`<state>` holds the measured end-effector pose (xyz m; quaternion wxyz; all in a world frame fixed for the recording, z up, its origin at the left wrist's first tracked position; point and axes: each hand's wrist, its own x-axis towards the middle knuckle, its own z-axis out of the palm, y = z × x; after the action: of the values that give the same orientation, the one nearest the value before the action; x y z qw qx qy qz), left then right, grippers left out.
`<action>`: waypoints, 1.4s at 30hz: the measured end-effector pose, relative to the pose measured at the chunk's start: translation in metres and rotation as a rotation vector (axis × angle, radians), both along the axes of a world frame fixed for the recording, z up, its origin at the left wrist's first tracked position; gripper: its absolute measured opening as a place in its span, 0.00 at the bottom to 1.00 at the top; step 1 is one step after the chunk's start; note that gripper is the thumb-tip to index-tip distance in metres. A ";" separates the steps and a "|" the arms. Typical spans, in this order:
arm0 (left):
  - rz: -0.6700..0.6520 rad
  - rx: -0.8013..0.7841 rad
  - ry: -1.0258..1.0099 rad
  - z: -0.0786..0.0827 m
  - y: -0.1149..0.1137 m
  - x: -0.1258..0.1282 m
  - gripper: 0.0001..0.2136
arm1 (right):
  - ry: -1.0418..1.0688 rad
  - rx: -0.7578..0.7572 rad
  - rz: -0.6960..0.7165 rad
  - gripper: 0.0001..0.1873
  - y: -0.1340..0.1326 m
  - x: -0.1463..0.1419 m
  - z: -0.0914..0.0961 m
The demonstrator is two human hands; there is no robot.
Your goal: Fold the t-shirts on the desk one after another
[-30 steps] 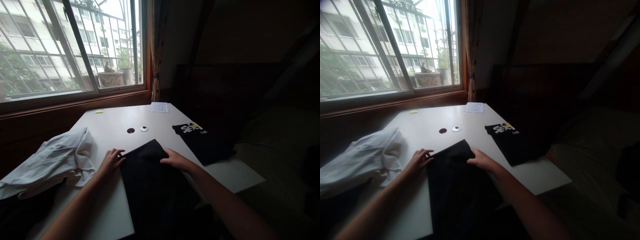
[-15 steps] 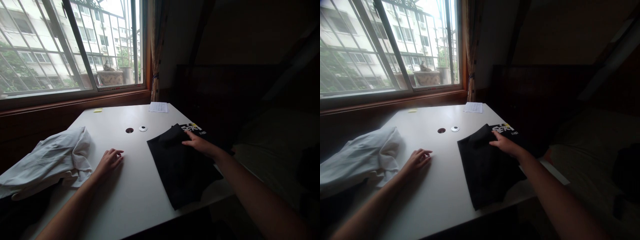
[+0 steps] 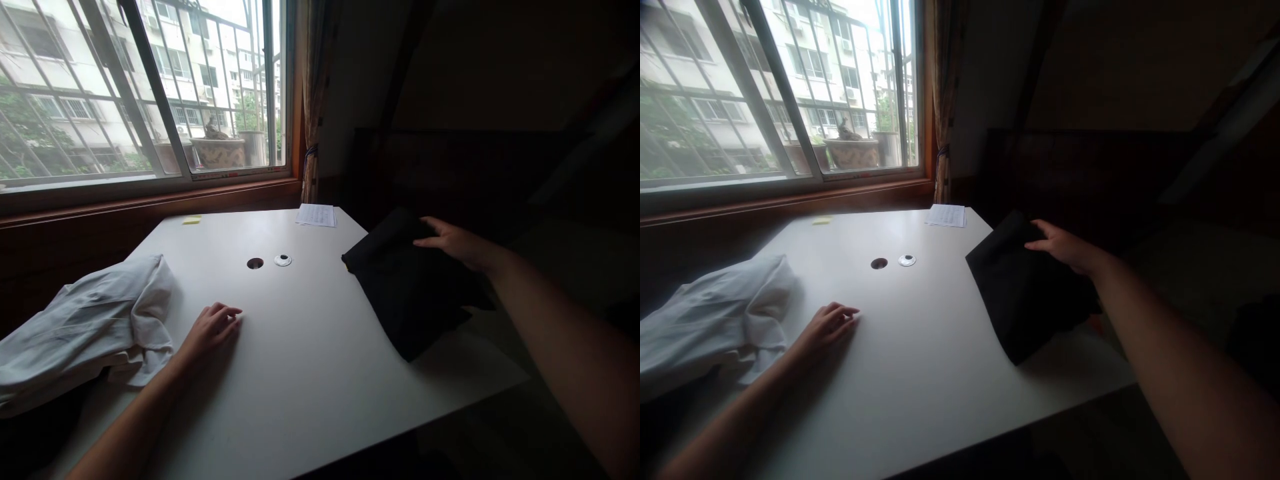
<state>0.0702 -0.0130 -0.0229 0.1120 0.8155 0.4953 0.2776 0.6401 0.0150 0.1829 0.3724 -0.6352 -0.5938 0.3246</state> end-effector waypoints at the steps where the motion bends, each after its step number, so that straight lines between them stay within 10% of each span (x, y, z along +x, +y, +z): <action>1: -0.001 0.000 0.003 0.000 0.000 0.000 0.16 | -0.008 -0.007 -0.005 0.27 0.003 0.004 0.005; 20: 0.041 -0.043 -0.005 0.010 -0.002 0.006 0.18 | -0.042 -0.223 -0.082 0.34 0.092 0.054 -0.022; 33: 0.046 -0.053 -0.005 0.014 -0.004 0.008 0.19 | 0.105 -0.565 -0.023 0.27 0.039 0.096 -0.040; 37: 0.039 -0.052 -0.009 0.011 -0.003 0.007 0.18 | 0.264 -0.528 0.048 0.17 0.013 0.111 -0.061; 42: 0.016 -0.057 -0.005 0.006 -0.001 0.004 0.17 | 0.252 -0.401 0.012 0.30 0.000 0.115 -0.087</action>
<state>0.0743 -0.0137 -0.0166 0.1343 0.8073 0.5091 0.2665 0.7555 0.0155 0.0960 0.3080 -0.6474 -0.4701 0.5148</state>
